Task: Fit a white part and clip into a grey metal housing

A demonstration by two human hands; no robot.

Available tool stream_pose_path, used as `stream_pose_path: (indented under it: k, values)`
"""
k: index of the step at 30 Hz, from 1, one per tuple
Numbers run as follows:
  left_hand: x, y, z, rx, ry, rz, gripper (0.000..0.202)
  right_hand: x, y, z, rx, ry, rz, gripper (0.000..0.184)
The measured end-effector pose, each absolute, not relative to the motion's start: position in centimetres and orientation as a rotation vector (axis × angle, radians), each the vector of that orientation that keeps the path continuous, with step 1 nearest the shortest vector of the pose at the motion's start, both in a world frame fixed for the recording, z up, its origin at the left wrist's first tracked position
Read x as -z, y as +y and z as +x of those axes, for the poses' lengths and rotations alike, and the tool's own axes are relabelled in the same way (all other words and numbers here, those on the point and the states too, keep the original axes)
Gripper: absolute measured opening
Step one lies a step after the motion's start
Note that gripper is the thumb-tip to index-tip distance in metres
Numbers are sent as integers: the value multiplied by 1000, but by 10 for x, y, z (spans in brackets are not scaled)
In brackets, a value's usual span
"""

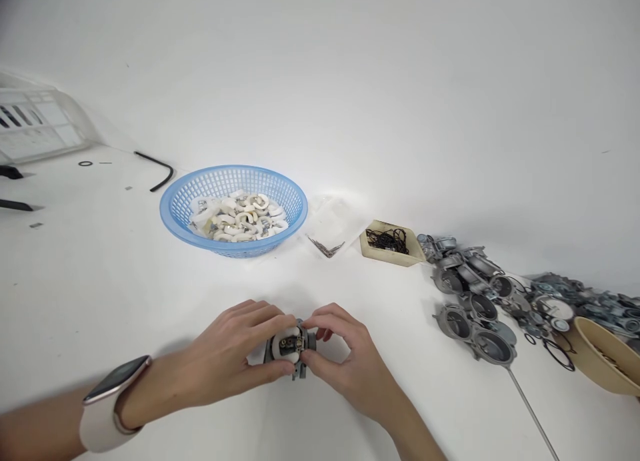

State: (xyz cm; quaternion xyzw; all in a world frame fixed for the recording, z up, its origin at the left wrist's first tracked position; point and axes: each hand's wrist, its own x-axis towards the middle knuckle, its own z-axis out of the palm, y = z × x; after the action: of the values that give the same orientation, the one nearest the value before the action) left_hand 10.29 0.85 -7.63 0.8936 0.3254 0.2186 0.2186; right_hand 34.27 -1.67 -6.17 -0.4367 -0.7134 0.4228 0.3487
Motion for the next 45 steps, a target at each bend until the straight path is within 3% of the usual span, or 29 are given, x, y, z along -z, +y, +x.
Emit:
stream_pose_path:
  k: [10,19,27,45]
  values:
    - [82,11,104,-620,972,2477,44,58,-16,344,-1093,-1897,-1140,35]
    - [86,20,101,-754,785,2607,77,59,-19,340,-1103,-1893,-1123,30]
    - [83,19,100,-745,805,2591,61,53,-20,343,-1079,-1964,-1114,31]
    - [80,18,100,-720,787,2583,59,55,-21,341,-1006,-1974,-1093,35]
